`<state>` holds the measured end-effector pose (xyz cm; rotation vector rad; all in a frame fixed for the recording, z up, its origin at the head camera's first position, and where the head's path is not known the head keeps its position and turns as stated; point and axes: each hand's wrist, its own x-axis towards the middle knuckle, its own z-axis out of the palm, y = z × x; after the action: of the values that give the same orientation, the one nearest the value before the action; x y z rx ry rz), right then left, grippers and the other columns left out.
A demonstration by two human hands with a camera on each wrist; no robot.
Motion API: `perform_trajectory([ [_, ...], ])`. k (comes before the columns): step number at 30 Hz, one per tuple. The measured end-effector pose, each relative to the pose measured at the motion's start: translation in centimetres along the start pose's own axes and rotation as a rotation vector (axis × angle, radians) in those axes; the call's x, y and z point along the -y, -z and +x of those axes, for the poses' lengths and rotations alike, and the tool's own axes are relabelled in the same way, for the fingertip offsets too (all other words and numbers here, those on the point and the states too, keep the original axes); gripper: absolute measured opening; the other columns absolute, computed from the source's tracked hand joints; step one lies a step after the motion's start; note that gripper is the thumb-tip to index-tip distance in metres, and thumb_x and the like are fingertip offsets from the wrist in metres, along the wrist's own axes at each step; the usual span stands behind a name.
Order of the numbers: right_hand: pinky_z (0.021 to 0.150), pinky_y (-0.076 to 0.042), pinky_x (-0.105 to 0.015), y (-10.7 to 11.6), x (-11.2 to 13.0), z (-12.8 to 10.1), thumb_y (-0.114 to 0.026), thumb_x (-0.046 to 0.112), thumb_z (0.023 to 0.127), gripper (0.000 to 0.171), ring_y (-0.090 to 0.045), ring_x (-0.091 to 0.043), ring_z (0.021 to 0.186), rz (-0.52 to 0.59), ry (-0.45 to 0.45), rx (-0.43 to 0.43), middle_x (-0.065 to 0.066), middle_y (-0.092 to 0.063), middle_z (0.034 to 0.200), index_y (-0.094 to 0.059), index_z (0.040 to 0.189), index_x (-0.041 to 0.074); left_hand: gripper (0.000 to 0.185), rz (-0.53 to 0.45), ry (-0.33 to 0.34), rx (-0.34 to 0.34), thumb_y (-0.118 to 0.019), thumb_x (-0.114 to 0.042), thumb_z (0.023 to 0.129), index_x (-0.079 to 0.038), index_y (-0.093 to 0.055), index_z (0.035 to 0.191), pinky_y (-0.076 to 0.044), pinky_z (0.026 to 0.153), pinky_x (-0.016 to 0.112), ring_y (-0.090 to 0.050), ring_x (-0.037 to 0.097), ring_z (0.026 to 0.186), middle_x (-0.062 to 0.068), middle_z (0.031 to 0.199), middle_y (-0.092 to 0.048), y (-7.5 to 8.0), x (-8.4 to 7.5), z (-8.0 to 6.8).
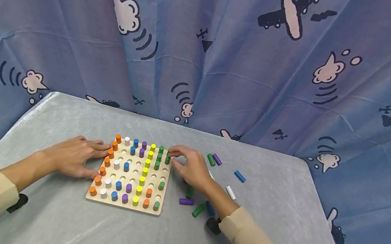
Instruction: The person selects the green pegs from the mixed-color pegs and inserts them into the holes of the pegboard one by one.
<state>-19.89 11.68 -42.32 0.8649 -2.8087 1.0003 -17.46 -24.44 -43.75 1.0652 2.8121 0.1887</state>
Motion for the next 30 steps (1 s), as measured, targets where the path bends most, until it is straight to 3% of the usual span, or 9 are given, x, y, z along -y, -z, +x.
perform_trajectory([
  [7,0.088,-0.052,-0.045,2.4,-3.1,-1.1,-0.075,0.004,0.087,0.031,-0.069,-0.022,0.1,-0.049,-0.073,-0.081,-0.002,-0.076,0.102,-0.069,0.118,0.005,0.083,-0.007,0.023,0.016,-0.06,-0.068,0.086,-0.004,-0.058,0.139,-0.041,0.097,0.063,-0.047,0.04,0.134,0.013,0.149,-0.05,-0.1,0.1,0.1],
  [16,0.085,-0.052,-0.048,4.5,-6.9,-3.1,-0.077,0.009,0.087,0.033,-0.071,-0.026,0.095,-0.07,-0.178,-0.111,-0.006,-0.076,0.103,-0.068,0.118,0.002,0.084,-0.008,0.025,0.015,-0.058,-0.07,0.086,-0.004,-0.059,0.138,-0.041,0.096,0.062,-0.048,0.04,0.133,0.013,0.148,-0.051,0.0,0.0,0.0],
  [30,0.08,-0.053,-0.046,5.2,-9.6,-4.7,-0.079,0.01,0.085,0.034,-0.07,-0.024,0.09,-0.114,-0.311,-0.123,-0.009,-0.076,0.102,-0.069,0.117,0.003,0.083,-0.014,0.036,0.024,-0.06,-0.069,0.086,-0.004,-0.06,0.137,-0.042,0.096,0.062,-0.047,0.04,0.134,0.013,0.148,-0.05,-0.1,0.0,0.1],
])
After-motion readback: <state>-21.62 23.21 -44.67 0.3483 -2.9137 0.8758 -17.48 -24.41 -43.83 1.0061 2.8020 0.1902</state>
